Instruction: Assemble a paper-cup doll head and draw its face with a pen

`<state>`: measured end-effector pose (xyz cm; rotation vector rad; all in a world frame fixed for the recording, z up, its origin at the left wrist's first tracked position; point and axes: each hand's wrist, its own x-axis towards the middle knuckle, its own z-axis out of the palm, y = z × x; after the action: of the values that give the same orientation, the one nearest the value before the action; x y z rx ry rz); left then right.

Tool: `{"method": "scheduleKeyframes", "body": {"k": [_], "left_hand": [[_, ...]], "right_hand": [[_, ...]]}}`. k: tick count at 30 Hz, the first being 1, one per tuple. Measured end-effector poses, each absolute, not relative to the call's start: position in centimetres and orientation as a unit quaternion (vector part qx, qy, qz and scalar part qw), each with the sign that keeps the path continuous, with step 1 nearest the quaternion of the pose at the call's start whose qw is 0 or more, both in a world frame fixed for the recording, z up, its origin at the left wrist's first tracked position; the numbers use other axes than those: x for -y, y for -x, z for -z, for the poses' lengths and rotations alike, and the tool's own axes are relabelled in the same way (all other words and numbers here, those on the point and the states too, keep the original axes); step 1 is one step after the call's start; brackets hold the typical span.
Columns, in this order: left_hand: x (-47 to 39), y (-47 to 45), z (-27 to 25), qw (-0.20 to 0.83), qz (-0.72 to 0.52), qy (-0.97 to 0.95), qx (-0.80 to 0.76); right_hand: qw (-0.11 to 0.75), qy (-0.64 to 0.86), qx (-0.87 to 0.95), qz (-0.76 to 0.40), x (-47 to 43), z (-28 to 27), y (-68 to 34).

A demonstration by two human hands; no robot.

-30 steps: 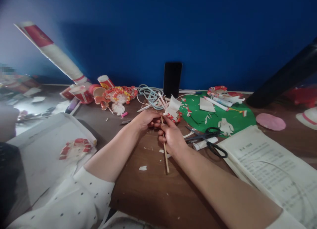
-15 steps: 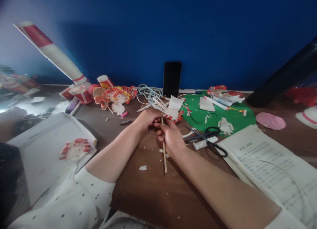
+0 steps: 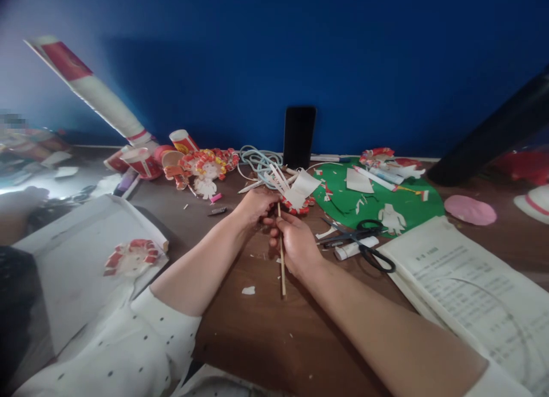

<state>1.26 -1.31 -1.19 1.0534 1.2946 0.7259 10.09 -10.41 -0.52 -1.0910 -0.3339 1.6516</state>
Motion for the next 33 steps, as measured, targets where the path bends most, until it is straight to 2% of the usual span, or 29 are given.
{"method": "scheduleKeyframes", "body": {"k": [20, 29, 33], "left_hand": [[1.3, -1.5, 1.0, 0.615, -0.360, -0.444, -0.543], [1.0, -0.4, 1.2, 0.621, -0.276, -0.502, -0.535], [0.7, 0.4, 0.6, 0.590, -0.236, -0.569, -0.522]], "right_hand": [[0.537, 0.454, 0.153, -0.694, 10.4, 0.8, -10.1], [0.536, 0.468, 0.156, -0.685, 10.2, 0.7, -10.3], [0.535, 0.485, 0.156, -0.674, 10.3, 0.6, -10.4]]}}
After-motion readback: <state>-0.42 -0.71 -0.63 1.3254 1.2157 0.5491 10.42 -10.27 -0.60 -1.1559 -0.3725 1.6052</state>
